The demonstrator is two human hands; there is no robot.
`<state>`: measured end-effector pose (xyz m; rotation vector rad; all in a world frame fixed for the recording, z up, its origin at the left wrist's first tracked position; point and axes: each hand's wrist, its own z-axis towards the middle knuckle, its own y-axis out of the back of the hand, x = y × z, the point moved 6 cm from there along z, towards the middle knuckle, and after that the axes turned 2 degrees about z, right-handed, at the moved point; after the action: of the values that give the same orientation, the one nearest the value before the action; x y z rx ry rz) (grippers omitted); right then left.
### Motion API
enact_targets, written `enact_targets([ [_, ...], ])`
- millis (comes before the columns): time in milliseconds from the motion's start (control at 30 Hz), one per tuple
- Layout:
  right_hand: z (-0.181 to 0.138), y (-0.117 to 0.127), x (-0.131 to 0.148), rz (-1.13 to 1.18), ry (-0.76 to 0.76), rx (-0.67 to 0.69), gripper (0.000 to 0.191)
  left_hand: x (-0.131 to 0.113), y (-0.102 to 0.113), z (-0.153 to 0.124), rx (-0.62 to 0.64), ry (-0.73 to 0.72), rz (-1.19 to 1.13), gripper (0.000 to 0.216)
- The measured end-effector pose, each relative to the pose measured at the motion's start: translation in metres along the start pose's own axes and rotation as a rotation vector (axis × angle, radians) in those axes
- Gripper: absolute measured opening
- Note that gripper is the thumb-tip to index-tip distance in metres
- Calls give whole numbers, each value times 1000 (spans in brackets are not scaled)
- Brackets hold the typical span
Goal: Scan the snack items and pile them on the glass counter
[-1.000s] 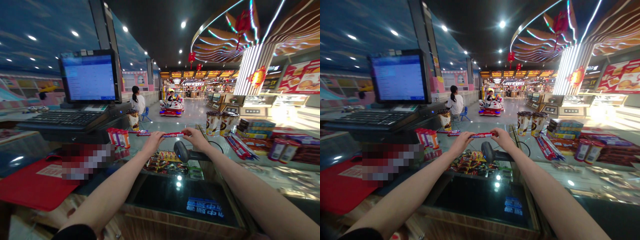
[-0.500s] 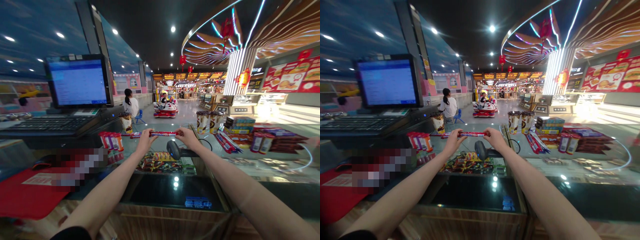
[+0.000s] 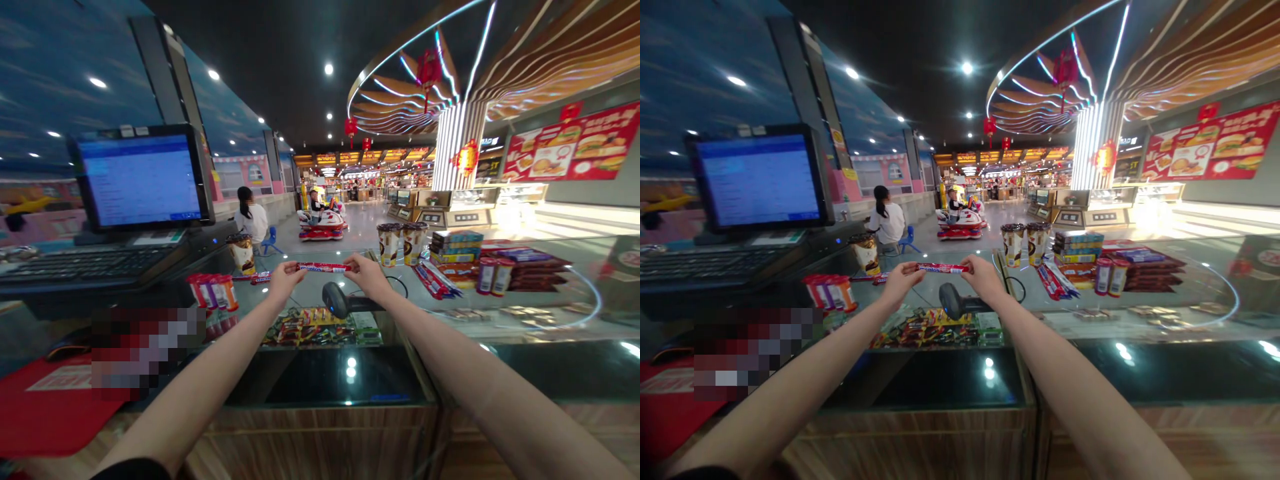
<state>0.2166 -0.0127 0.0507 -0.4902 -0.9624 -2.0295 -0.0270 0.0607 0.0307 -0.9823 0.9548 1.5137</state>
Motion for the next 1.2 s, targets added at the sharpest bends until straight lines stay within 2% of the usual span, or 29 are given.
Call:
enact_targets([
  [167, -5, 27, -12, -31, -46, -42, 17, -18, -32, 3, 69, 58, -145, 29],
  [367, -17, 69, -29, -78, -68, -109, 14, -33, -82, 6, 161, 114, -172, 24],
  [533, -31, 106, -45, -126, -74, -157, 13, -45, -131, 2, 269, 128, -168, 25],
  [800, -57, 170, -76, -211, -80, -242, 13, -68, -213, -15, 418, 86, -25, 38],
  [1000, -81, 207, -101, -229, -148, -311, 17, -68, -280, -34, 491, 141, -25, 45],
  [1200, -99, 219, -111, -318, -147, -282, 25, -61, -330, -52, 537, 166, 35, 48],
])
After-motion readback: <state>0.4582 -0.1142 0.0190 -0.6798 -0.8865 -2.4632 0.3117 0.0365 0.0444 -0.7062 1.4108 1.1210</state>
